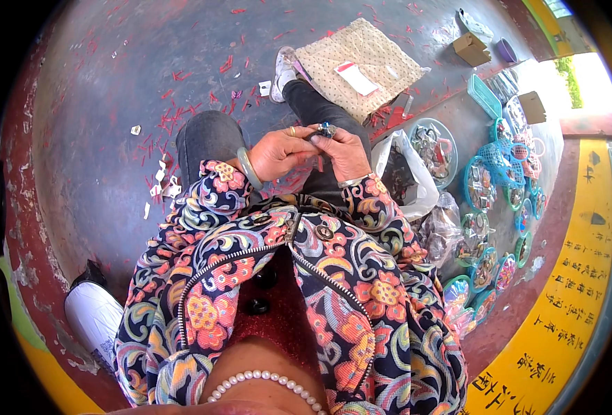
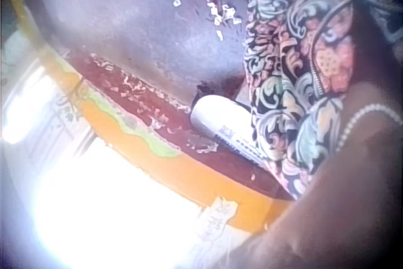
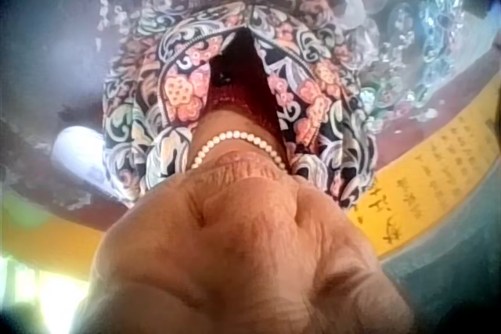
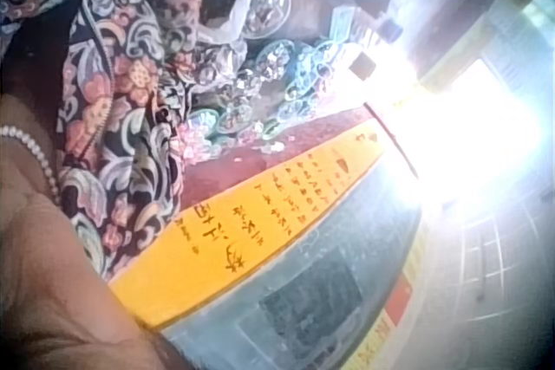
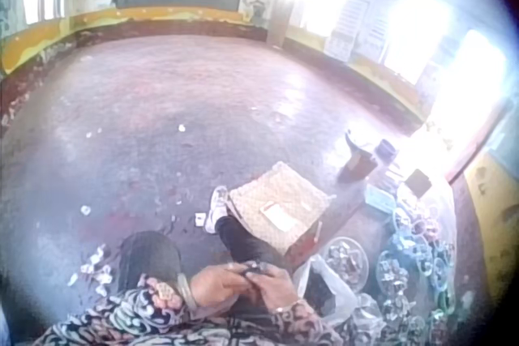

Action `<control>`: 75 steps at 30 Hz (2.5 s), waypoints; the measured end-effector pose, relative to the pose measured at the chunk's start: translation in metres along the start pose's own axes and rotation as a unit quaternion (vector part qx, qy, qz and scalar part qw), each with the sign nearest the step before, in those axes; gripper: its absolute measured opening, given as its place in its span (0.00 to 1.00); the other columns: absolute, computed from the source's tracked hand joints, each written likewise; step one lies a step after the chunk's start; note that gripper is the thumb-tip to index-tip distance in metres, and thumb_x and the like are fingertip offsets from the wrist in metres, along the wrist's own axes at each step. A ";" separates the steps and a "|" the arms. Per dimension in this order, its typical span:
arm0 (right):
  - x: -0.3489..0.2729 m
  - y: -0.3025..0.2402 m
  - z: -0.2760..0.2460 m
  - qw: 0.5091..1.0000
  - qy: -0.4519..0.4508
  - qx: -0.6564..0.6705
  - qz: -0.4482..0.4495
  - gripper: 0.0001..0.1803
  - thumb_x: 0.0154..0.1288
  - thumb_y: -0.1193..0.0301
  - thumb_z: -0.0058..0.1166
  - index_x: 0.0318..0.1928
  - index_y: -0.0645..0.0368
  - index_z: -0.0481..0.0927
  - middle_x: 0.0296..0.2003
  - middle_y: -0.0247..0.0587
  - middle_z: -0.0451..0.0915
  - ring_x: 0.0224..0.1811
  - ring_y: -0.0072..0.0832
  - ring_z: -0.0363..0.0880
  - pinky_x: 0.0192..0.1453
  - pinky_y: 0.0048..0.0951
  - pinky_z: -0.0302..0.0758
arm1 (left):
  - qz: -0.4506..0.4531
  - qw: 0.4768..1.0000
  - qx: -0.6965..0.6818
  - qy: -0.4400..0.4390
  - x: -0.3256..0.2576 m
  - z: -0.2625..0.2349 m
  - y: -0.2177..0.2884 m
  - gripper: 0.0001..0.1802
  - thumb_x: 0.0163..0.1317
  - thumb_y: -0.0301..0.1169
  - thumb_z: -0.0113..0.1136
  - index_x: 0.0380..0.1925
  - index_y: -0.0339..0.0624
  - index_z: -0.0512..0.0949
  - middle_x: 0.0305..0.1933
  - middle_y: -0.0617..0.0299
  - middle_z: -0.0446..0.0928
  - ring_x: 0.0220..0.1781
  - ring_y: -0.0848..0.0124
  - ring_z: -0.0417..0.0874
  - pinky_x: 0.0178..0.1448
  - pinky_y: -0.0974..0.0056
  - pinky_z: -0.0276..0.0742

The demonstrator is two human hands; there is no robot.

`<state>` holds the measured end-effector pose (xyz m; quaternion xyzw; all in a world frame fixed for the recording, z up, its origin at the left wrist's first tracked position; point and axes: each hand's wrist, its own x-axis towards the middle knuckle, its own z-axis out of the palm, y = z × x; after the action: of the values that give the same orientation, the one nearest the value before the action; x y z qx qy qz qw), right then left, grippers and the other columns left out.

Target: The person sits on the floor and repeatedly picks up small dark objects from a white bag, places them into clear plastic bags, and seals them. The person handles the items one by one, manipulating the plastic bags to close them before setting them aside.

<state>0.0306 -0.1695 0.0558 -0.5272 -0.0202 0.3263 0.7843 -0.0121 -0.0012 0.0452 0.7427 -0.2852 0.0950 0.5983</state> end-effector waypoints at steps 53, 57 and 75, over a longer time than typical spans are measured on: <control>-0.018 -0.037 0.003 0.483 0.133 -0.761 -0.411 0.12 0.50 0.71 0.49 0.38 0.58 0.76 0.19 0.35 0.73 0.18 0.32 0.73 0.24 0.31 0.69 | -0.280 0.835 -0.472 0.032 0.004 -0.010 0.016 0.18 0.58 0.28 0.54 0.47 0.31 0.71 0.45 0.56 0.75 0.41 0.76 0.76 0.41 0.76 0.72; -0.020 -0.037 0.010 0.408 0.117 -0.797 -0.431 0.13 0.50 0.72 0.48 0.38 0.60 0.76 0.16 0.31 0.69 0.15 0.27 0.70 0.22 0.28 0.65 | -0.283 0.788 -0.546 0.033 0.002 -0.011 0.015 0.19 0.58 0.26 0.52 0.50 0.30 0.68 0.45 0.54 0.74 0.48 0.71 0.76 0.46 0.75 0.74; -0.016 -0.032 -0.001 0.885 0.055 -0.403 -0.228 0.14 0.55 0.78 0.53 0.44 0.65 0.74 0.32 0.37 0.79 0.34 0.18 0.77 0.38 0.18 0.72 | -0.246 0.786 -0.562 0.073 0.001 -0.011 0.013 0.21 0.58 0.26 0.52 0.50 0.26 0.65 0.47 0.50 0.73 0.56 0.65 0.70 0.56 0.66 0.69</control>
<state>0.0337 -0.1861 0.0875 -0.7958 -0.2263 0.0725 0.5570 -0.0161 0.0075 0.0594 0.3112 -0.0512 -0.1787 0.9320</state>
